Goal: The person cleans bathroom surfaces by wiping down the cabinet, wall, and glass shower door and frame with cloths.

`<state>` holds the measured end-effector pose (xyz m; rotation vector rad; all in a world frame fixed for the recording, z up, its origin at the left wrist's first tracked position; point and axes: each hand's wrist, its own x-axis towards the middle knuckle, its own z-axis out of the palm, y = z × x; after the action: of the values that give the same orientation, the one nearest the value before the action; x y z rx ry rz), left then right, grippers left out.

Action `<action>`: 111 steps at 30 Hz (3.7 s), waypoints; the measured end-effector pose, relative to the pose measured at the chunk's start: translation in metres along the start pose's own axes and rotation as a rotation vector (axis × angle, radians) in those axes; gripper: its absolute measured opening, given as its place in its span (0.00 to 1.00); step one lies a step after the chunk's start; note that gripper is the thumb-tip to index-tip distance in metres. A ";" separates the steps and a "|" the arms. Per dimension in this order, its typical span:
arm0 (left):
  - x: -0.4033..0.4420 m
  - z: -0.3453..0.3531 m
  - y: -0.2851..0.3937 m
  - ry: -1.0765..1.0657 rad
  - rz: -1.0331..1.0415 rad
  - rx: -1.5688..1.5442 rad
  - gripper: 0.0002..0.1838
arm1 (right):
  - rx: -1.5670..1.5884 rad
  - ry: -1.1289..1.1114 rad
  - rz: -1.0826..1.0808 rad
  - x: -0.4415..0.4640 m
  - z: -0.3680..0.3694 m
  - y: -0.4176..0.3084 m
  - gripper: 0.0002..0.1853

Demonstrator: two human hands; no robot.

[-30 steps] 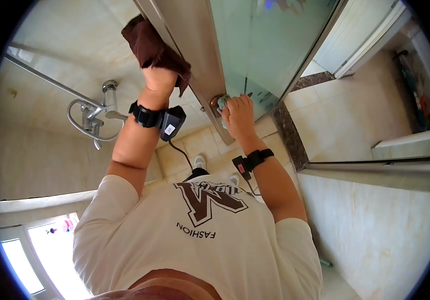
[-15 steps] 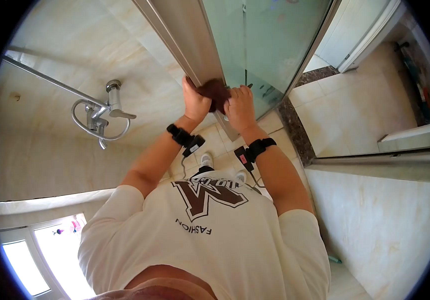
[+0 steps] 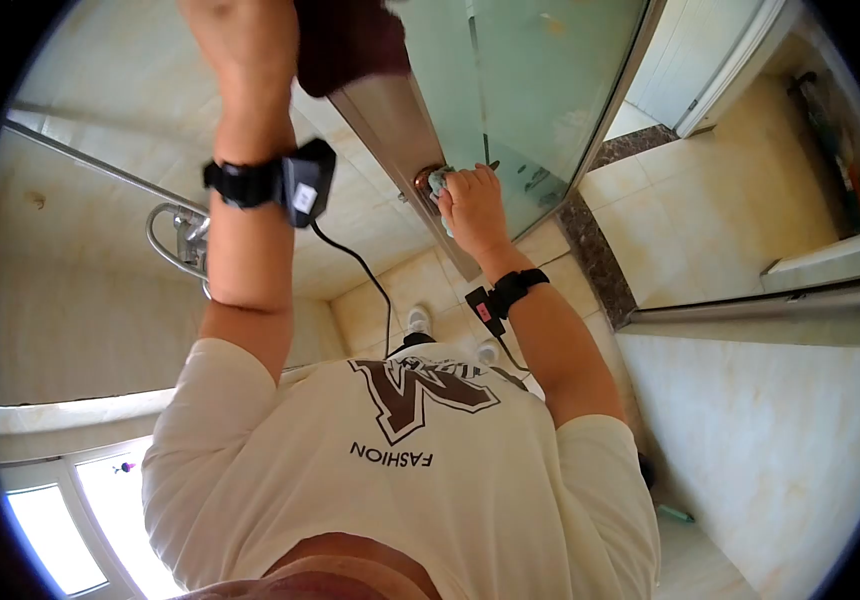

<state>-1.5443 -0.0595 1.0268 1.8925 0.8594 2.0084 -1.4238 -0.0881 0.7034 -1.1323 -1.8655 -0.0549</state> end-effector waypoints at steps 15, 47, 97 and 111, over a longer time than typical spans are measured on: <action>-0.246 -0.100 -0.159 -0.401 -0.336 0.352 0.13 | 1.513 0.235 1.026 -0.051 -0.044 0.035 0.18; -0.254 -0.065 -0.096 -0.741 -0.645 0.155 0.20 | 2.088 -0.134 1.105 -0.080 -0.069 -0.067 0.23; -0.126 -0.024 -0.125 0.039 -0.169 -0.112 0.16 | 1.299 0.786 1.330 0.035 0.088 -0.009 0.07; -0.131 -0.008 -0.137 0.168 -0.020 -0.081 0.15 | 1.393 0.871 1.275 0.027 0.084 0.000 0.11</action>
<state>-1.5650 -0.0252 0.8417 1.6853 0.8202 2.1796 -1.4847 -0.0313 0.6742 -0.7751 0.0280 1.0880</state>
